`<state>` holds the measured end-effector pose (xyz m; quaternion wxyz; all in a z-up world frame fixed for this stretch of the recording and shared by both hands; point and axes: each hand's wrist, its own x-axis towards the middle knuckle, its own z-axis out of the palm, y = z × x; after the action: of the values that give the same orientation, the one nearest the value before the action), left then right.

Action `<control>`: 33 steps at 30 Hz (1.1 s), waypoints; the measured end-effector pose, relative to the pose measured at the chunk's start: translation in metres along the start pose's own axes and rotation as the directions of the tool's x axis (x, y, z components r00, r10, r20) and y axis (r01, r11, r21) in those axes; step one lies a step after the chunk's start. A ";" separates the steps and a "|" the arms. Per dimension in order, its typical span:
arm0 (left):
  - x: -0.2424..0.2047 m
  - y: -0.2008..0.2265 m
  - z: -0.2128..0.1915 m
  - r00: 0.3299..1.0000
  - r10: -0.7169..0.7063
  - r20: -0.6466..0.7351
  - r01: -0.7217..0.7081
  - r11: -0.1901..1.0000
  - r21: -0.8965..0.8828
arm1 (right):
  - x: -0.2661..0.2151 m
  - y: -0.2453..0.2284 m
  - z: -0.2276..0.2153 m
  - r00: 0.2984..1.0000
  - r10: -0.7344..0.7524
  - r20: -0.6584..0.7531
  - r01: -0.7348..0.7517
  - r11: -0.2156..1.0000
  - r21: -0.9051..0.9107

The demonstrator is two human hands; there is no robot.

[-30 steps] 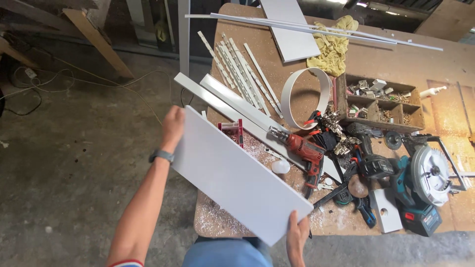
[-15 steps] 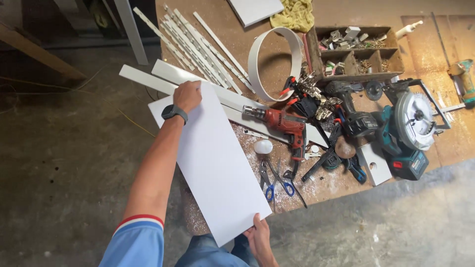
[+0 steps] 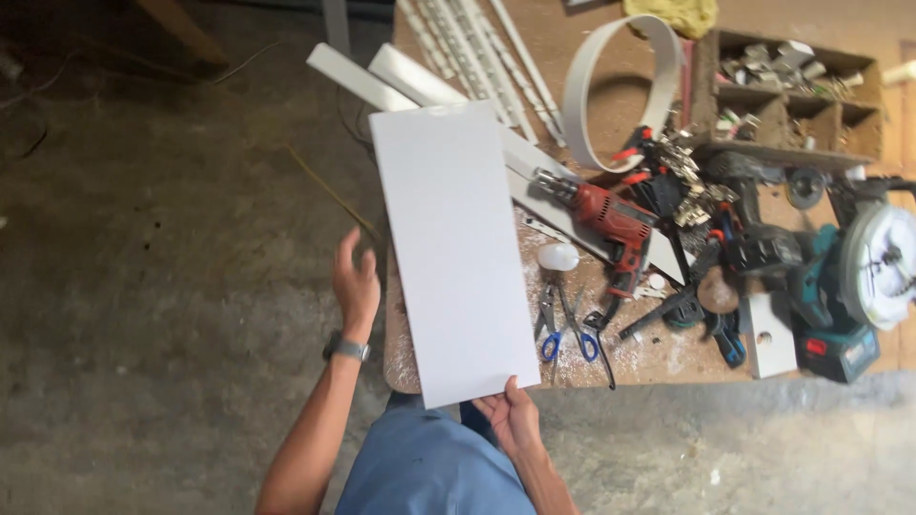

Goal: Trimming the edges of a white laminate board using scissors on a workshop table.

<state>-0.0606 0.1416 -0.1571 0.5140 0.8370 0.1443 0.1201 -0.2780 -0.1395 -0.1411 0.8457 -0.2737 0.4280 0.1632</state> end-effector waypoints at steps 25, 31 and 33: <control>0.044 -0.016 0.077 0.961 -0.260 0.092 0.227 0.935 0.273 | 0.026 -0.043 0.014 0.996 -0.004 -0.087 -0.029 0.925 -0.378; 0.062 -0.061 0.090 0.912 -0.405 0.061 0.407 0.913 -0.021 | 0.020 -0.035 0.005 0.996 0.019 -0.089 -0.047 0.944 -0.327; 0.069 -0.073 0.088 0.903 -0.397 0.163 0.429 0.824 -0.370 | 0.019 -0.035 0.007 0.996 0.055 -0.076 -0.078 0.938 -0.337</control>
<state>0.0256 0.1257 -0.2582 0.6920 0.6677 0.2742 -0.0004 -0.2445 -0.1625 -0.1423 0.7654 -0.4060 0.4299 0.2540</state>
